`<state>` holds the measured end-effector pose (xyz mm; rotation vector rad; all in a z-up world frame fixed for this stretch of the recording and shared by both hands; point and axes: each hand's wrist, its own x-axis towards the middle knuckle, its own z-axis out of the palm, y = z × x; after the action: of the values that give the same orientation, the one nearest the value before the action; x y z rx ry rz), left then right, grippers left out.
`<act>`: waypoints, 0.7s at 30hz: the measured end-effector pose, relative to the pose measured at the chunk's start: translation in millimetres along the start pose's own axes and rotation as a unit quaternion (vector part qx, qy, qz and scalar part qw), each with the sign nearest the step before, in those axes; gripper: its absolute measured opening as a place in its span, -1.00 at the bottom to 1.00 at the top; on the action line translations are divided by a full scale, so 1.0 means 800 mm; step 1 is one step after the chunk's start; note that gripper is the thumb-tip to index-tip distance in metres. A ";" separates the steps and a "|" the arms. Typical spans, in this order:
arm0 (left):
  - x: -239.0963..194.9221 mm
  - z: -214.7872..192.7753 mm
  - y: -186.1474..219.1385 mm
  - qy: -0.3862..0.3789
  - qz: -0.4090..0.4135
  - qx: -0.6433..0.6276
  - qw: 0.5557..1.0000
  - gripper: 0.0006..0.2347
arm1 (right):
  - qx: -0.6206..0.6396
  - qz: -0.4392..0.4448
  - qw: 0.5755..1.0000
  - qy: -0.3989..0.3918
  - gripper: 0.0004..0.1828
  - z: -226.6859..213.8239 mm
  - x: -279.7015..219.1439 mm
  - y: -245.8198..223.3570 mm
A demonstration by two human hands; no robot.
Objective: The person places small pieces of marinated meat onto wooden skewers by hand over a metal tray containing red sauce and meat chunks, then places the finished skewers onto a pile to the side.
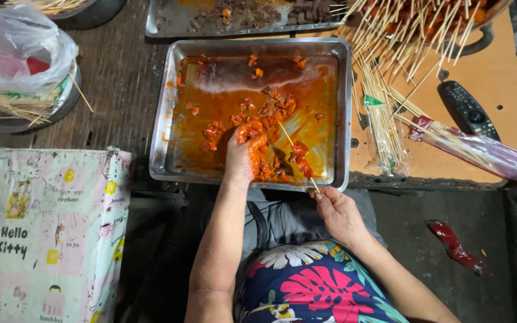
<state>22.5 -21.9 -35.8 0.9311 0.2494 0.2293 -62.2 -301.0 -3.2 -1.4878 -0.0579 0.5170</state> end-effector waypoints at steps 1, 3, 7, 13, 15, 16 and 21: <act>-0.001 0.003 -0.001 0.005 0.000 -0.006 1.000 -0.77 | -0.009 0.003 1.000 -0.004 -0.80 0.001 0.000 -0.001; -0.004 0.010 0.002 0.012 -0.005 -0.020 1.000 -0.80 | -0.026 0.009 1.000 -0.011 -0.80 0.003 -0.003 -0.004; -0.007 0.024 0.026 0.015 -0.007 -0.057 0.998 -0.80 | -0.087 0.008 0.996 -0.031 -0.79 0.008 -0.009 -0.010; -0.004 0.030 0.043 0.050 -0.035 -0.116 0.991 -0.81 | -0.145 -0.035 0.988 -0.049 -0.80 0.010 -0.012 -0.014; -0.003 0.032 0.046 0.050 -0.041 -0.107 0.992 -0.82 | -0.137 -0.052 0.988 -0.051 -0.81 0.012 -0.012 -0.012; -0.004 0.033 0.047 0.046 -0.036 -0.103 0.993 -0.82 | -0.133 -0.051 0.989 -0.051 -0.81 0.011 -0.010 -0.011; -0.011 0.040 0.051 0.039 -0.050 -0.087 0.994 -0.80 | -0.076 -0.019 0.995 -0.067 -0.81 0.015 -0.008 -0.006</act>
<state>20.8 -25.0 16.4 0.7349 0.3413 0.1916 -70.5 -292.1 4.5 -1.5956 -0.2364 0.5917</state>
